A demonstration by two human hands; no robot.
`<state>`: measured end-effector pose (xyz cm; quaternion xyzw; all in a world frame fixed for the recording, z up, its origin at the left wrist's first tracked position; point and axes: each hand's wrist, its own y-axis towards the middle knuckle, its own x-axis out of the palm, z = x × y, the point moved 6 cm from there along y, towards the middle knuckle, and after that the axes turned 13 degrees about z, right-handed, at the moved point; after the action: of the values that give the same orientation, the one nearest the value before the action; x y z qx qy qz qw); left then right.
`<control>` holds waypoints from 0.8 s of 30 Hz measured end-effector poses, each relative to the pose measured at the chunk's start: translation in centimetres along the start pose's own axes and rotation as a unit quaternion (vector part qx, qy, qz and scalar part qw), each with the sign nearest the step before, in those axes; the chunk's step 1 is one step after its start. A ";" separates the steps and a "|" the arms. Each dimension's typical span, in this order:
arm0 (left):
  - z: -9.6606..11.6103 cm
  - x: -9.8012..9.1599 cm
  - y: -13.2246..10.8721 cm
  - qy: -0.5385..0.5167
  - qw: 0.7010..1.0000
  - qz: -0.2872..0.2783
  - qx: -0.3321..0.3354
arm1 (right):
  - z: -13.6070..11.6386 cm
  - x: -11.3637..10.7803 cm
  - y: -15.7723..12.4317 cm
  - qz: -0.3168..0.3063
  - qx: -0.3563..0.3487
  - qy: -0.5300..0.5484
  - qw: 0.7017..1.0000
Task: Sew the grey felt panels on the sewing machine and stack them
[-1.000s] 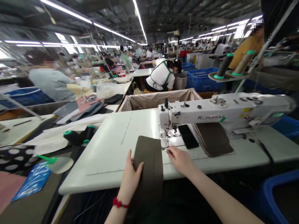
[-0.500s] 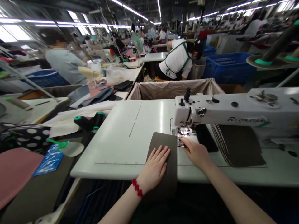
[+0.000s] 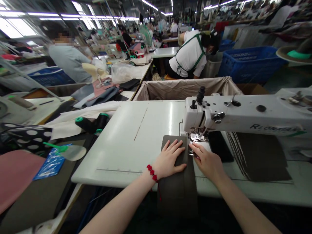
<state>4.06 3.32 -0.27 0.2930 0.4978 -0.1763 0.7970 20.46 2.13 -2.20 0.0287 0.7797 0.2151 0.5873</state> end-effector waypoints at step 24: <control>-0.1 -0.3 0.6 -0.017 0.999 -0.024 0.037 | 0.1 0.2 0.0 0.005 -0.007 0.021 1.000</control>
<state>4.22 3.86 0.12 0.3069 0.4846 -0.2188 0.7894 20.50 2.28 -2.41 0.0238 0.7901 0.2237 0.5702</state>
